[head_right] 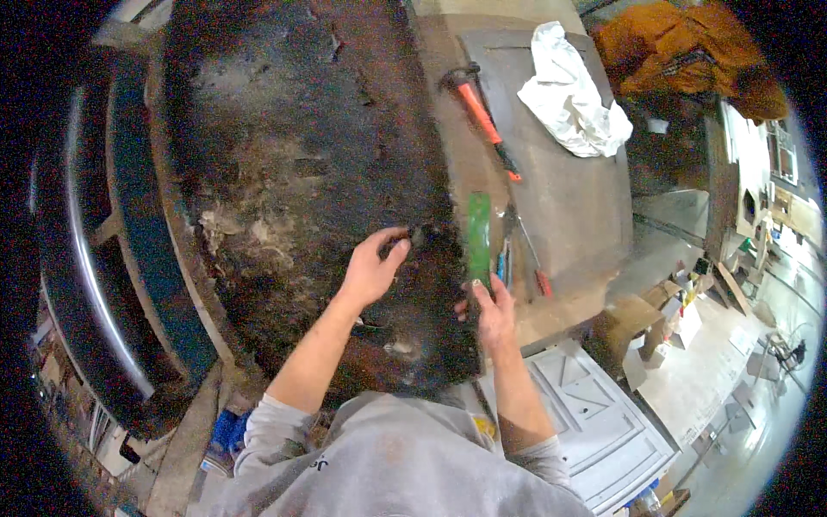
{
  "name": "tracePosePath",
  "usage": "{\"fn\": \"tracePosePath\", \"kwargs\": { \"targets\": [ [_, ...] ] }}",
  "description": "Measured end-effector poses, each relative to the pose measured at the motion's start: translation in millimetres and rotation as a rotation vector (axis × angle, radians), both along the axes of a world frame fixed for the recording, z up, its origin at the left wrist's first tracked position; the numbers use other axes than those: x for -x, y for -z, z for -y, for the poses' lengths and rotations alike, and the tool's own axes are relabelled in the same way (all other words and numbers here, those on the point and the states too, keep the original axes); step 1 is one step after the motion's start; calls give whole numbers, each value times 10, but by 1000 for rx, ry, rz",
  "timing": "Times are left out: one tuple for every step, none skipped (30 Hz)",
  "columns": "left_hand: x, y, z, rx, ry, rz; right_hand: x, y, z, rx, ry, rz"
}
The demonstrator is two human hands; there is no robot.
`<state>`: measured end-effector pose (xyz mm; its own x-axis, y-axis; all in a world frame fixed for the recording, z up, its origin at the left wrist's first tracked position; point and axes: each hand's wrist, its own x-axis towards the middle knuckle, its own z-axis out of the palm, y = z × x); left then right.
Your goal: Scraping and cleaning a large flat surface using a hand scraper and a hammer.
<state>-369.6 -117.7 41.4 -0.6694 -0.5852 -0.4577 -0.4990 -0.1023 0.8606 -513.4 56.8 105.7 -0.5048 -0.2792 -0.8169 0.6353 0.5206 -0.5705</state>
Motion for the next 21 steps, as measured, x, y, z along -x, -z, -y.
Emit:
{"fn": "tracePosePath", "kwargs": {
  "targets": [
    [-39,-70,-46,-48,-149,-58,-38,-1,92,60,12,36],
    [-76,-173,-96,-289,-181,-44,-81,19,159,73,6,50],
    [-126,-253,-127,-398,-213,-90,-139,21,216,113,-91,112],
    [-144,-315,-168,-511,-240,-140,-187,25,235,148,-185,169],
    [-153,-396,-183,-545,-309,-166,-291,196,175,148,-232,134],
    [-206,-394,-197,-533,-314,-162,-376,261,221,190,-456,-99],
    [-268,-347,-213,-524,-401,-141,-413,271,238,142,-508,-46],
    [-329,-285,-225,-515,-486,-123,-443,265,263,92,-559,5],
    [-390,-249,-202,-571,-581,-136,-475,281,281,97,-678,-70],
    [-455,-237,-182,-604,-601,-102,-488,282,307,103,-674,-72],
    [-514,-219,-159,-626,-613,-118,-491,263,339,98,-714,-104],
    [-538,-243,-118,-650,-626,-132,-493,232,370,91,-753,-135],
    [-539,-274,-80,-646,-619,-130,-468,172,439,117,-766,-147],
    [-534,-318,-39,-662,-671,-148,-441,192,452,120,-759,-148],
    [-522,-368,10,-674,-727,-166,-402,213,452,127,-719,-117],
    [-509,-376,42,-667,-724,-165,-365,226,448,134,-679,-84],
    [-487,-382,70,-699,-747,-236,-331,219,445,106,-648,-47],
    [-434,-404,117,-731,-766,-309,-295,230,436,113,-644,-49],
    [-360,-511,171,-741,-761,-298,-267,246,420,130,-626,-68],
    [-338,-501,201,-736,-756,-298,-252,260,419,146,-606,-87],
    [-305,-493,222,-700,-732,-303,-222,209,445,142,-619,-90]
  ]
}}
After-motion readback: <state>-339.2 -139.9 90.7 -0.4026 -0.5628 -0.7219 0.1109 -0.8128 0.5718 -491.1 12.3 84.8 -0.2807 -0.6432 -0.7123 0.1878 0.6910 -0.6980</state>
